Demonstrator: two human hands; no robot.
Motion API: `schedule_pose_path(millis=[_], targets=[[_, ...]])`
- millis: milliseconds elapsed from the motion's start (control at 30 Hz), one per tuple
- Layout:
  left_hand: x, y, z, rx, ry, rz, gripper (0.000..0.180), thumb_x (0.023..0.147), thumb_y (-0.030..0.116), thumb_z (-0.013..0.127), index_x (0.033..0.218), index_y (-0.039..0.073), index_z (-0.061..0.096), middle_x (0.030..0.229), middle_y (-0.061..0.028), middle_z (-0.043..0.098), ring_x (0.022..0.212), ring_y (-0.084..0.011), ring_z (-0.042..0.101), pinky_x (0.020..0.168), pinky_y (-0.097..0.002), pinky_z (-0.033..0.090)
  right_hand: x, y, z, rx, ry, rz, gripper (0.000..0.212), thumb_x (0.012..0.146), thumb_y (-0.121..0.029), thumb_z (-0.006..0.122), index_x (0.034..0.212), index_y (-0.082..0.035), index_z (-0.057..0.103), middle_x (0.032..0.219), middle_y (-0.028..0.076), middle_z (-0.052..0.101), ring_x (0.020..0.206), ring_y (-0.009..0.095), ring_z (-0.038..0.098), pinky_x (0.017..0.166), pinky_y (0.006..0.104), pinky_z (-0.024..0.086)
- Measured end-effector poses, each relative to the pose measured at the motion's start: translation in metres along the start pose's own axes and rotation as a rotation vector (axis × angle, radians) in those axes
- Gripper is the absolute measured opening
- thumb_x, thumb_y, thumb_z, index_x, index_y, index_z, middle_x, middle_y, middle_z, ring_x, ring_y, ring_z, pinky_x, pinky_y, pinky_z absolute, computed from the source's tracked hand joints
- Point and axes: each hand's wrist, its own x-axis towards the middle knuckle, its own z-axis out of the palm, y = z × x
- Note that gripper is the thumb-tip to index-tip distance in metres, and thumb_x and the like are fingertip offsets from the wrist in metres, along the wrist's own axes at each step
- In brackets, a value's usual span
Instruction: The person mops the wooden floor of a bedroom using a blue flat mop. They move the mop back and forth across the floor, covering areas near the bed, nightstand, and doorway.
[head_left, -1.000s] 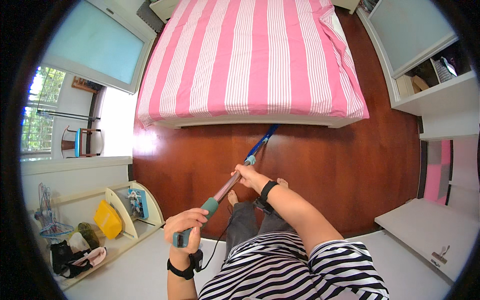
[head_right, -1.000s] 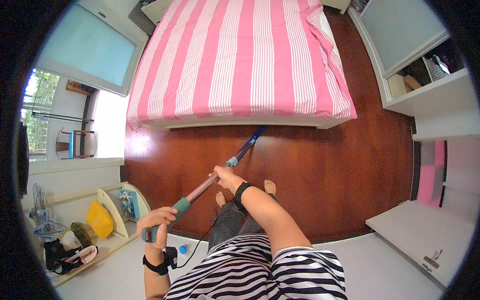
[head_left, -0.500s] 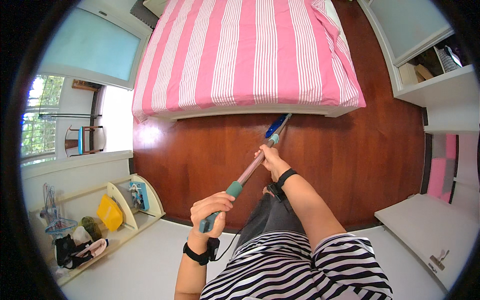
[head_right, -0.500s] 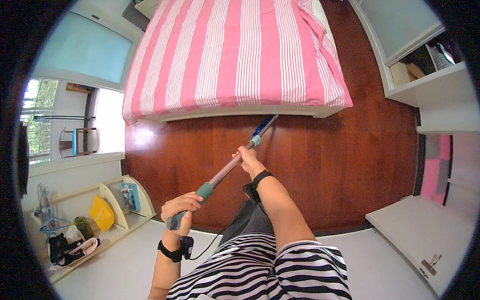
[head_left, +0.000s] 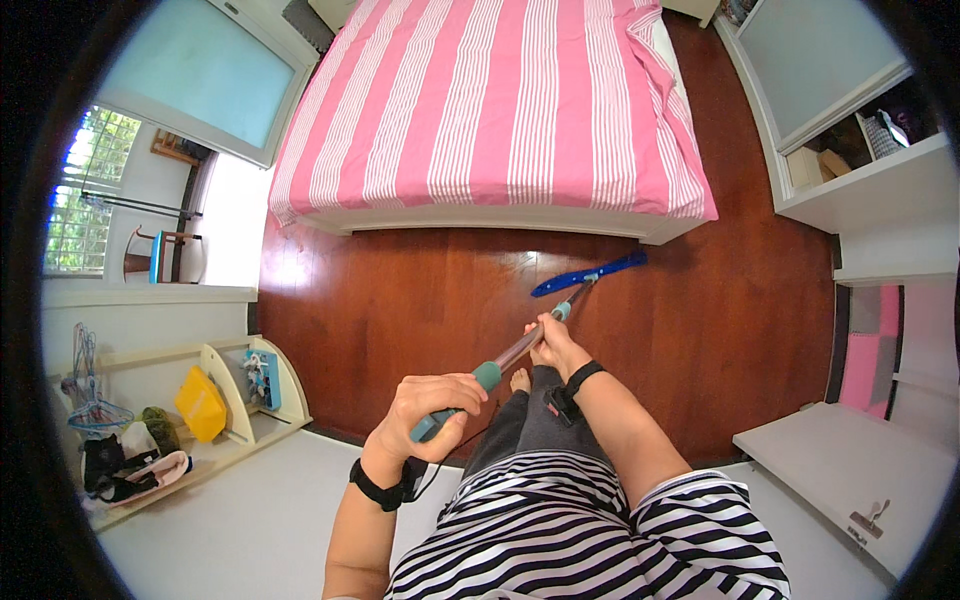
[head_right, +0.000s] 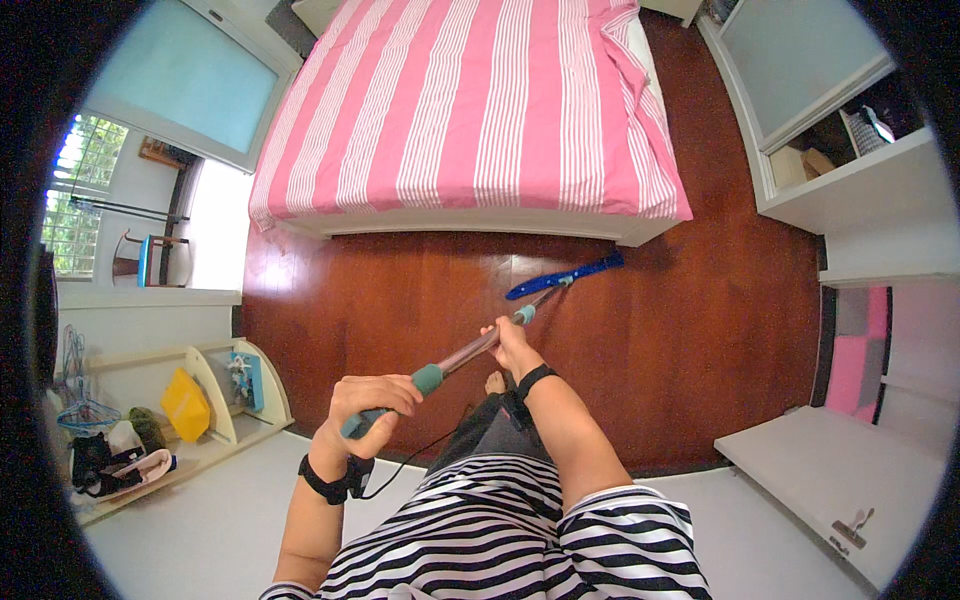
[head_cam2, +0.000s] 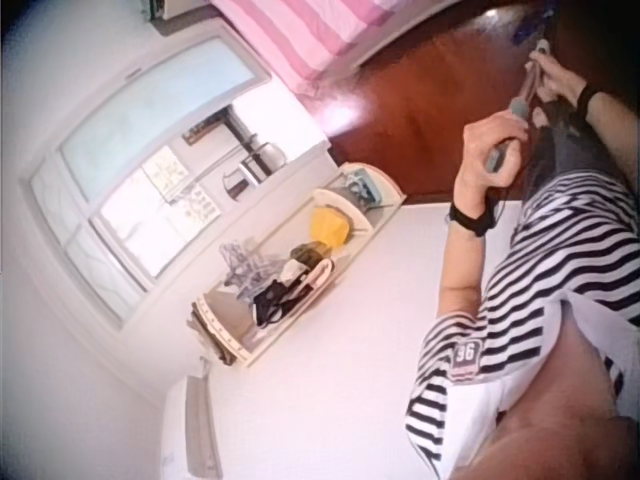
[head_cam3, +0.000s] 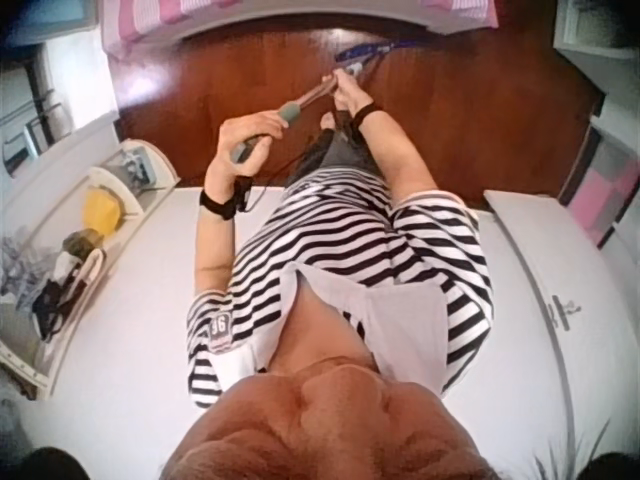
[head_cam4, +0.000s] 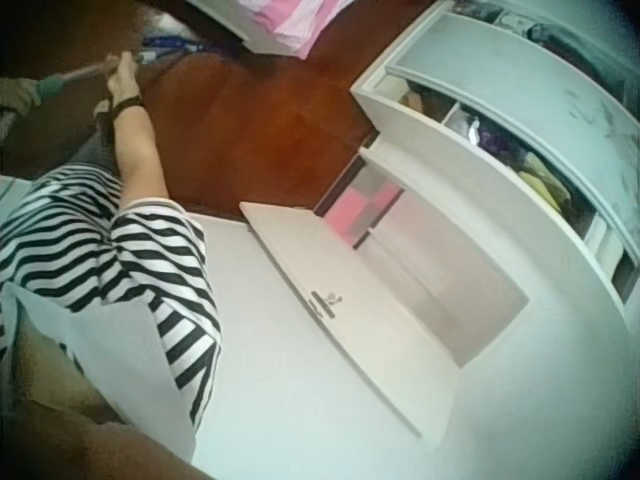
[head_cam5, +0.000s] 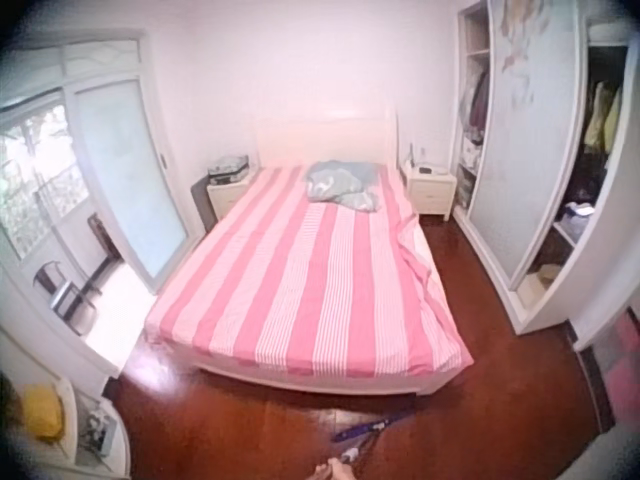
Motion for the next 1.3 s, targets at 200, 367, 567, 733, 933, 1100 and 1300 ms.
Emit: schedule_pose_path(millis=[200, 367, 567, 733, 933, 1100, 1300], targets=[[-0.009, 0.006, 0.003, -0.070, -0.077, -0.024, 0.009, 0.070, -0.001, 0.056, 0.076, -0.002, 0.062, 0.075, -0.0144, 0.066, 0.075, -0.0301, 0.069, 0.078, -0.0377, 0.056, -0.011, 0.016, -0.039, 0.035, -0.030, 0.058, 0.016, 0.095, -0.017, 0.048, 0.100, -0.002, 0.044, 0.087, 0.011, 0.058, 0.080, 0.024, 0.065, 0.067, 0.0375, 0.059], [-0.014, 0.008, 0.014, -0.089, -0.055, -0.020, 0.012, 0.070, -0.002, 0.054, 0.077, -0.003, 0.065, 0.077, -0.0147, 0.069, 0.078, -0.0290, 0.070, 0.082, -0.0381, 0.056, -0.022, 0.004, -0.049, -0.002, 0.020, 0.071, 0.015, 0.094, -0.010, 0.048, 0.101, 0.002, 0.042, 0.094, 0.014, 0.055, 0.082, 0.029, 0.063, 0.068, 0.0404, 0.059], [-0.028, 0.048, 0.020, 0.041, 0.115, -0.027, 0.018, 0.071, -0.007, 0.052, 0.081, -0.004, 0.068, 0.081, -0.0150, 0.071, 0.085, -0.0302, 0.072, 0.087, -0.0414, 0.055, -0.041, 0.002, -0.015, -0.146, -0.056, 0.005, 0.020, 0.095, -0.013, 0.051, 0.107, 0.002, 0.046, 0.100, 0.016, 0.059, 0.088, 0.028, 0.063, 0.076, 0.0407, 0.059], [-0.007, 0.084, 0.063, 0.273, 0.136, -0.020, 0.014, 0.071, -0.007, 0.059, 0.081, -0.002, 0.068, 0.080, -0.0149, 0.070, 0.085, -0.0301, 0.072, 0.083, -0.0384, 0.057, -0.054, -0.013, 0.010, -0.269, -0.200, 0.038, 0.016, 0.096, -0.017, 0.054, 0.102, -0.002, 0.052, 0.081, 0.011, 0.063, 0.076, 0.025, 0.065, 0.071, 0.0394, 0.059], [0.074, 0.067, 0.158, 0.483, 0.074, -0.014, 0.015, 0.070, -0.005, 0.063, 0.084, 0.000, 0.067, 0.078, -0.0139, 0.068, 0.084, -0.0306, 0.072, 0.077, -0.0376, 0.058, -0.041, -0.065, -0.005, -0.326, -0.312, 0.104, 0.015, 0.096, -0.019, 0.055, 0.097, -0.004, 0.057, 0.079, 0.008, 0.066, 0.073, 0.021, 0.066, 0.065, 0.0355, 0.057], [0.119, 0.081, 0.203, 0.521, -0.027, -0.103, 0.019, 0.066, -0.004, 0.063, 0.084, 0.001, 0.065, 0.076, -0.0127, 0.066, 0.080, -0.0309, 0.071, 0.073, -0.0373, 0.058, -0.050, -0.111, -0.052, -0.413, -0.312, 0.132, 0.016, 0.096, -0.018, 0.054, 0.099, -0.003, 0.054, 0.087, 0.009, 0.066, 0.077, 0.021, 0.066, 0.065, 0.0367, 0.057], [0.147, 0.100, 0.227, 0.364, -0.063, -0.046, 0.019, 0.062, -0.005, 0.061, 0.079, 0.001, 0.065, 0.075, -0.0121, 0.067, 0.079, -0.0302, 0.071, 0.078, -0.0409, 0.059, -0.077, -0.152, -0.110, -0.342, -0.302, 0.169, 0.015, 0.096, -0.017, 0.053, 0.097, -0.003, 0.053, 0.092, 0.010, 0.065, 0.082, 0.021, 0.067, 0.069, 0.0387, 0.058]])
